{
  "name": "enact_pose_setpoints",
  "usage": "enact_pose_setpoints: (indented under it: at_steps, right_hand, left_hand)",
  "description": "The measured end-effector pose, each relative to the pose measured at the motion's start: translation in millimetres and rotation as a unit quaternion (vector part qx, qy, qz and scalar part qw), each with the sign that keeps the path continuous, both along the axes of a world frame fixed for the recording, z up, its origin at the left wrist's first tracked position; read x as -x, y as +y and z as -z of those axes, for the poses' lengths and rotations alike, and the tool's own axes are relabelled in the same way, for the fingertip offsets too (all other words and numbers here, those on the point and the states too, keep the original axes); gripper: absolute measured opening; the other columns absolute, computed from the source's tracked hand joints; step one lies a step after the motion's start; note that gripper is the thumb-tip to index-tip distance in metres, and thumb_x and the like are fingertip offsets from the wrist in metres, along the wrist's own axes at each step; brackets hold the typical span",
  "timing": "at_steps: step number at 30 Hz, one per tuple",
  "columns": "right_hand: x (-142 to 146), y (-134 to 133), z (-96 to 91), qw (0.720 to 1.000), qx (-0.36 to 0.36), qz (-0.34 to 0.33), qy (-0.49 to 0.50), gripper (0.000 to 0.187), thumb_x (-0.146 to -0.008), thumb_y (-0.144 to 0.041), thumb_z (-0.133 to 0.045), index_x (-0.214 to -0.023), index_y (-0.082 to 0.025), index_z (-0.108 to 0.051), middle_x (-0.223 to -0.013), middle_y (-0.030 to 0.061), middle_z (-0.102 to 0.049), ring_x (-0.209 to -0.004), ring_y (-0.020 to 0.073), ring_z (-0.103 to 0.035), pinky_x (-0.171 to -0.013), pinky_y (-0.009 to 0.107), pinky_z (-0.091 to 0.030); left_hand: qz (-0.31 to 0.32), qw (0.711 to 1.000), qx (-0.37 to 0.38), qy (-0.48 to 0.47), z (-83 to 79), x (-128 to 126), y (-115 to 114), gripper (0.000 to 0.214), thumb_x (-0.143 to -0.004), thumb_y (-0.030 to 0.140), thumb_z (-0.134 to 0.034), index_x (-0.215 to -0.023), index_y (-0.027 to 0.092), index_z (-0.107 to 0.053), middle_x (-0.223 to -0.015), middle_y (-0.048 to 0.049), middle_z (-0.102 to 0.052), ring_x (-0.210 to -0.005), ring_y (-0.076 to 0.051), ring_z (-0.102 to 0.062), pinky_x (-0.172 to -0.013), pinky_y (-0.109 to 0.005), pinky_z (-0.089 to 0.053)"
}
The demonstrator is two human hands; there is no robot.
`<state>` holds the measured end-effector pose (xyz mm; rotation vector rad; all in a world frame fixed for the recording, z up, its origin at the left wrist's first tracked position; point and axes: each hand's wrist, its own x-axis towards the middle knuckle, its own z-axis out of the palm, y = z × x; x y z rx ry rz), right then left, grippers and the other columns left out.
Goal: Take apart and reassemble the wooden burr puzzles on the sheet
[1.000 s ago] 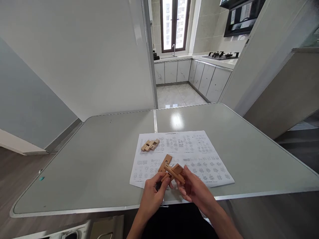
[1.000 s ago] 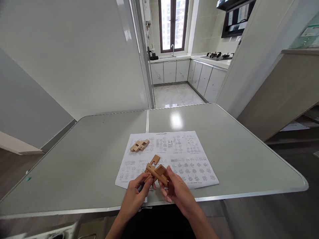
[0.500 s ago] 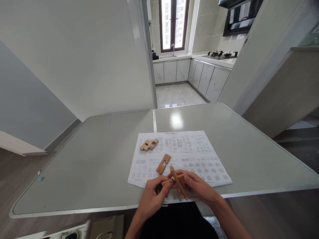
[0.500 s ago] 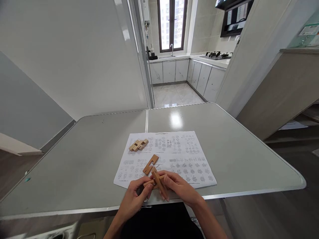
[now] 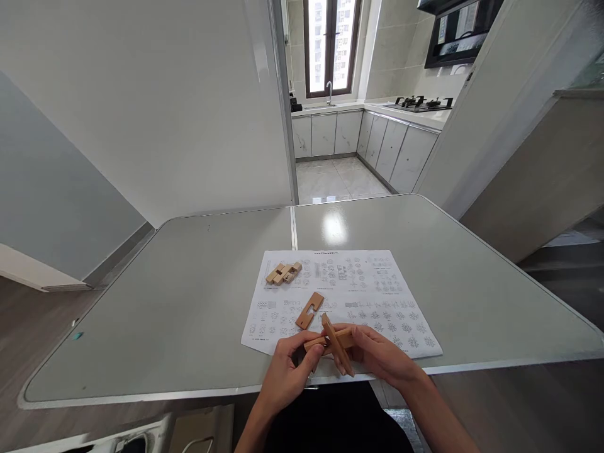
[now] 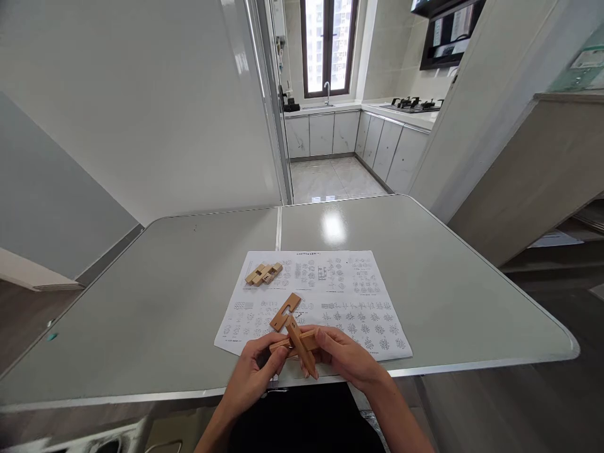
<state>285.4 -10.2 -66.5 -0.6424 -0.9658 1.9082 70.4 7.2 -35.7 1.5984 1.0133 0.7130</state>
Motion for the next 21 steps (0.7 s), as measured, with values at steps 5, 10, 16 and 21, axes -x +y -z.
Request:
enact_pose_setpoints:
  at_steps: [5,10,16,21]
  right_hand:
    - [-1,2,1.3,1.000,0.002,-0.019,0.010,0.059,-0.098,-0.064,-0.064,-0.128,-0.015,-0.075,-0.092,0.0089,-0.074,-0.076,0.0192,-0.067,-0.066,0.029,-0.049]
    - [-1,3,3.6,0.999,0.005,-0.037,0.039,0.058,-0.096,-0.064,-0.066,-0.125,-0.014,-0.075,-0.093,0.0097,-0.074,-0.076,0.0189,-0.067,-0.068,0.030,-0.048]
    - [-4,4,9.3,0.994,0.035,-0.067,0.085,0.063,-0.088,-0.063,-0.078,-0.128,-0.014,-0.073,-0.095,0.0103,-0.075,-0.081,0.0200,-0.070,-0.068,0.028,-0.047]
    - [-11,3,16.4,0.991,0.044,-0.064,0.105,0.065,-0.080,-0.064,-0.085,-0.122,-0.015,-0.075,-0.092,0.0098,-0.075,-0.078,0.0198,-0.069,-0.070,0.030,-0.047]
  left_hand:
    - [-0.002,1.000,-0.003,-0.002,3.4,1,0,0.044,-0.100,0.054,-0.058,-0.112,0.018,-0.081,-0.082,-0.0070,-0.074,-0.069,-0.019,-0.059,-0.062,-0.026,-0.044]
    - [-0.005,1.000,-0.009,-0.015,6.5,2,0,0.039,-0.100,0.051,-0.061,-0.110,0.019,-0.082,-0.089,-0.0082,-0.078,-0.077,-0.021,-0.064,-0.067,-0.027,-0.047]
    - [-0.008,1.000,-0.016,-0.023,9.6,3,6,0.036,-0.098,0.050,-0.064,-0.104,0.019,-0.082,-0.093,-0.0092,-0.079,-0.083,-0.023,-0.068,-0.068,-0.028,-0.048]
    - [0.002,0.999,-0.028,-0.020,-1.4,-5,11,0.031,-0.097,0.045,-0.065,-0.099,0.019,-0.081,-0.093,-0.0084,-0.079,-0.083,-0.023,-0.068,-0.076,-0.030,-0.050]
